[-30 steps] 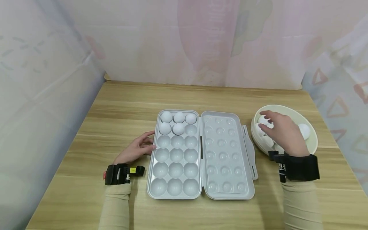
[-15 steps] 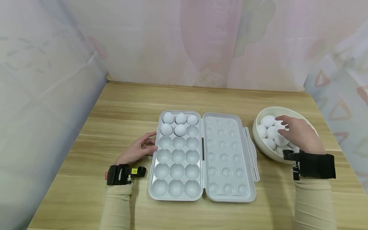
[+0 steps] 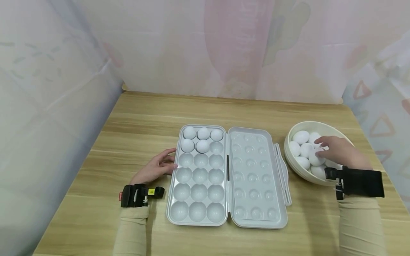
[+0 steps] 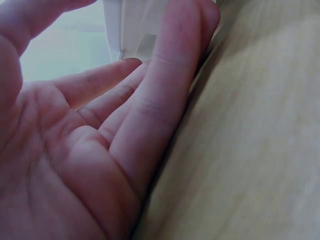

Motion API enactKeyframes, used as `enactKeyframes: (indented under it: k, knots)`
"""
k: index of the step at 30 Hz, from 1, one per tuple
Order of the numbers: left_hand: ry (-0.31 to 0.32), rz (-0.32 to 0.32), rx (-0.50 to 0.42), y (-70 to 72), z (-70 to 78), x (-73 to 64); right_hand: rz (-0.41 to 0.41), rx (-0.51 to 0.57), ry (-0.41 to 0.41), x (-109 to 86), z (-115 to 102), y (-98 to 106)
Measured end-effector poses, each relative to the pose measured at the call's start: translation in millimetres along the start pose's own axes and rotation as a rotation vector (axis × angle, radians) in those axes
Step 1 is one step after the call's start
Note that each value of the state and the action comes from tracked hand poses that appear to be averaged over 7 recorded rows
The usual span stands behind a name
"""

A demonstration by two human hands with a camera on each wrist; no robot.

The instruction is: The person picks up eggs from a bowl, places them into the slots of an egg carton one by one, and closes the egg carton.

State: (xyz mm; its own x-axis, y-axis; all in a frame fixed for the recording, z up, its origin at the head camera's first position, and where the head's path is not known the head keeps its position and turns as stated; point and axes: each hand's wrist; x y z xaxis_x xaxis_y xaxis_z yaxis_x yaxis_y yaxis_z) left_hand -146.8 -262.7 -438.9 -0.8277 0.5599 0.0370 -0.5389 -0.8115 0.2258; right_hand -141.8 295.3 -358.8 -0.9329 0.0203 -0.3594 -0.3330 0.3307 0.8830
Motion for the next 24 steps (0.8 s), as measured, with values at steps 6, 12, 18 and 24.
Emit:
enactKeyframes:
  k: [6,12,18,24]
  knots:
    - [-0.009,0.010,-0.035,-1.3,0.9,-0.6,-0.032,-0.024,-0.026,-2.0,5,-1]
    - [-0.024,0.012,-0.046,-2.0,1.9,-0.9,-0.022,-0.050,0.013,-4.2,8,-3]
    - [-0.032,0.011,-0.050,-1.7,-0.7,-0.5,-0.022,0.004,0.008,-6.5,11,-7]
    - [-0.023,0.017,-0.039,-1.5,-1.7,-0.2,0.011,0.008,0.000,-8.7,12,-11]
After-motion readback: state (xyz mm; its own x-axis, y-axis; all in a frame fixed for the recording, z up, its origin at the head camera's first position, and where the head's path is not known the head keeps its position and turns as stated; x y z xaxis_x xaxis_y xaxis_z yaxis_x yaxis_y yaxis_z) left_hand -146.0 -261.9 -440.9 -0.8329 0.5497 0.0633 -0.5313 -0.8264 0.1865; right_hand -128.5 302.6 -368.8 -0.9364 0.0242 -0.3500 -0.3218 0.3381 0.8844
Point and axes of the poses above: each hand's wrist, its own x-axis towards the middle knuckle, its own y-axis out of the back of the hand, z = x × y, and after that the axes turned 15 degrees about -y, right-handed
